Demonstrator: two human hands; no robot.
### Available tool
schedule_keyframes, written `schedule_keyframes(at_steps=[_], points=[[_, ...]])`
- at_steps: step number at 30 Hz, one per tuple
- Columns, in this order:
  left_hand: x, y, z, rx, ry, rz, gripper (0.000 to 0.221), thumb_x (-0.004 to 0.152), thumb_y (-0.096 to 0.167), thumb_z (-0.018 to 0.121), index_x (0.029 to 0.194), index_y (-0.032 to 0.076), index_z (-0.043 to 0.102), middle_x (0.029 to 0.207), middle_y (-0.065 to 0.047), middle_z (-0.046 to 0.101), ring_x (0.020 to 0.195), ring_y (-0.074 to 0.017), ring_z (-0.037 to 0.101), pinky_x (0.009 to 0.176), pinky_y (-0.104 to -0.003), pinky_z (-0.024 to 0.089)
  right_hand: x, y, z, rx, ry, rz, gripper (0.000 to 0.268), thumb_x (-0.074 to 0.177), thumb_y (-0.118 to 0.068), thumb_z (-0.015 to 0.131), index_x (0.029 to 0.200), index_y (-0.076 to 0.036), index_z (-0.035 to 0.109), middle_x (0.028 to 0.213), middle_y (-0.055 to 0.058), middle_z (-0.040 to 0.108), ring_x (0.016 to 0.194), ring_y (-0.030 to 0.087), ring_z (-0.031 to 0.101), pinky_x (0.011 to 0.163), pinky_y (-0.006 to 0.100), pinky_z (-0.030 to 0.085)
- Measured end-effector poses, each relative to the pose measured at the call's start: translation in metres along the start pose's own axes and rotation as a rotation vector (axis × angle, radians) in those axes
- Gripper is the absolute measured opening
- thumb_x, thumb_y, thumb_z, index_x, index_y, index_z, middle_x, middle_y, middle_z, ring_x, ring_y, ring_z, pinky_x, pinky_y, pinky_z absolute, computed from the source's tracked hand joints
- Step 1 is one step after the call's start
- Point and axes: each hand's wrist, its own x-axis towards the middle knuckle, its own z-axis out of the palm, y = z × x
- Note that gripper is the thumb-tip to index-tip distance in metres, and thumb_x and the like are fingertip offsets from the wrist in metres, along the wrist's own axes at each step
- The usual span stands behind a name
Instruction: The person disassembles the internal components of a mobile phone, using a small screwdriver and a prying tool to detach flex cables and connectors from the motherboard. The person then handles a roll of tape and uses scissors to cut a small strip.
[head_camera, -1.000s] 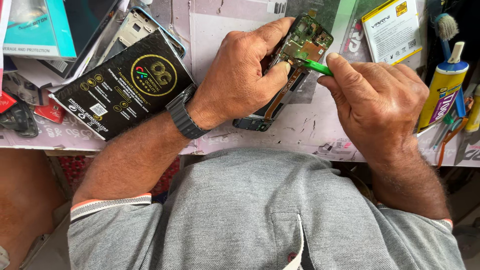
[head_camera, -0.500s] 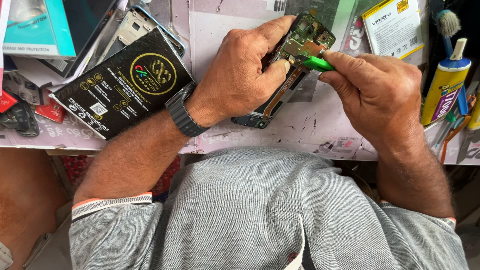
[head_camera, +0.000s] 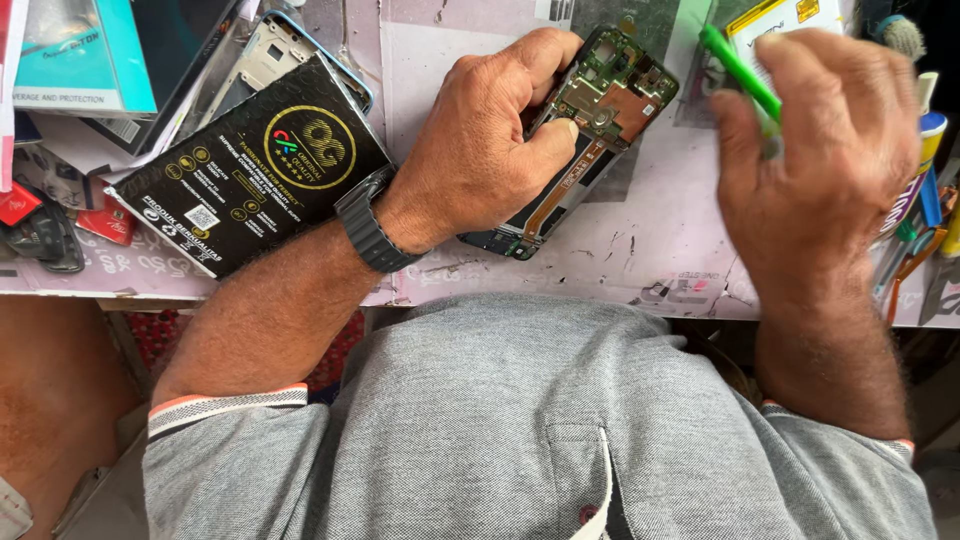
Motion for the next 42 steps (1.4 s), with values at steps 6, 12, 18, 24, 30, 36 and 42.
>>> schedule_keyframes(at_steps=[6, 12, 18, 24, 30, 36, 42], points=[[-0.001, 0.004, -0.003, -0.069, -0.004, -0.014, 0.025, 0.094, 0.002, 0.063, 0.119, 0.002, 0.064, 0.069, -0.001, 0.051, 0.061, -0.0069, 0.047, 0.057, -0.027, 0.042, 0.022, -0.036, -0.001, 0.475, -0.062, 0.051, 0.052, 0.090, 0.003, 0.086, 0.133, 0.007, 0.058, 0.130, 0.023, 0.063, 0.114, 0.028, 0.070, 0.100, 0.034, 0.061], [-0.003, 0.006, -0.004, -0.165, -0.023, -0.008, 0.022, 0.097, 0.001, 0.063, 0.119, 0.001, 0.062, 0.075, 0.002, 0.056, 0.065, -0.0046, 0.050, 0.061, -0.026, 0.045, 0.034, -0.041, 0.013, 1.028, -0.154, 0.382, 0.057, 0.095, 0.006, 0.079, 0.143, 0.004, 0.050, 0.136, 0.015, 0.062, 0.123, 0.019, 0.066, 0.110, 0.031, 0.058], [-0.005, 0.007, -0.001, -0.321, 0.035, -0.058, 0.022, 0.099, -0.003, 0.060, 0.120, 0.002, 0.062, 0.084, 0.004, 0.062, 0.072, -0.0017, 0.055, 0.065, -0.021, 0.049, 0.033, -0.052, 0.015, 1.480, -0.075, 0.624, 0.070, 0.091, 0.011, 0.075, 0.149, 0.001, 0.036, 0.130, 0.010, 0.059, 0.119, 0.015, 0.064, 0.110, 0.029, 0.057], [-0.012, 0.010, 0.008, -0.506, 0.087, -0.058, 0.023, 0.105, -0.007, 0.059, 0.126, 0.002, 0.059, 0.099, 0.003, 0.064, 0.089, -0.0018, 0.058, 0.080, -0.020, 0.052, 0.035, -0.073, 0.024, 1.647, 0.058, 0.719, 0.073, 0.089, 0.012, 0.074, 0.149, -0.003, 0.034, 0.129, 0.010, 0.061, 0.116, 0.015, 0.065, 0.108, 0.029, 0.057], [-0.015, 0.010, 0.011, -0.531, 0.085, -0.090, 0.026, 0.103, -0.007, 0.061, 0.127, 0.003, 0.056, 0.100, 0.002, 0.063, 0.091, -0.0026, 0.059, 0.081, -0.021, 0.054, 0.032, -0.077, 0.033, 1.626, 0.129, 0.720, 0.065, 0.094, 0.015, 0.071, 0.148, -0.001, 0.038, 0.126, 0.010, 0.060, 0.112, 0.014, 0.061, 0.108, 0.029, 0.057], [-0.015, 0.008, 0.012, -0.542, 0.036, -0.058, 0.023, 0.106, -0.009, 0.060, 0.126, 0.002, 0.055, 0.107, 0.000, 0.066, 0.099, -0.0040, 0.063, 0.089, -0.022, 0.058, 0.029, -0.075, 0.030, 1.598, 0.125, 0.699, 0.058, 0.094, 0.014, 0.066, 0.145, 0.000, 0.042, 0.126, 0.009, 0.060, 0.115, 0.012, 0.064, 0.106, 0.028, 0.057], [-0.016, 0.015, 0.014, -0.533, 0.074, -0.054, 0.028, 0.106, -0.007, 0.062, 0.131, 0.003, 0.054, 0.111, -0.002, 0.067, 0.100, -0.0058, 0.068, 0.090, -0.024, 0.062, 0.027, -0.070, 0.025, 1.582, 0.079, 0.651, 0.042, 0.102, 0.012, 0.068, 0.137, 0.002, 0.048, 0.122, 0.008, 0.064, 0.105, 0.011, 0.064, 0.098, 0.025, 0.059]])
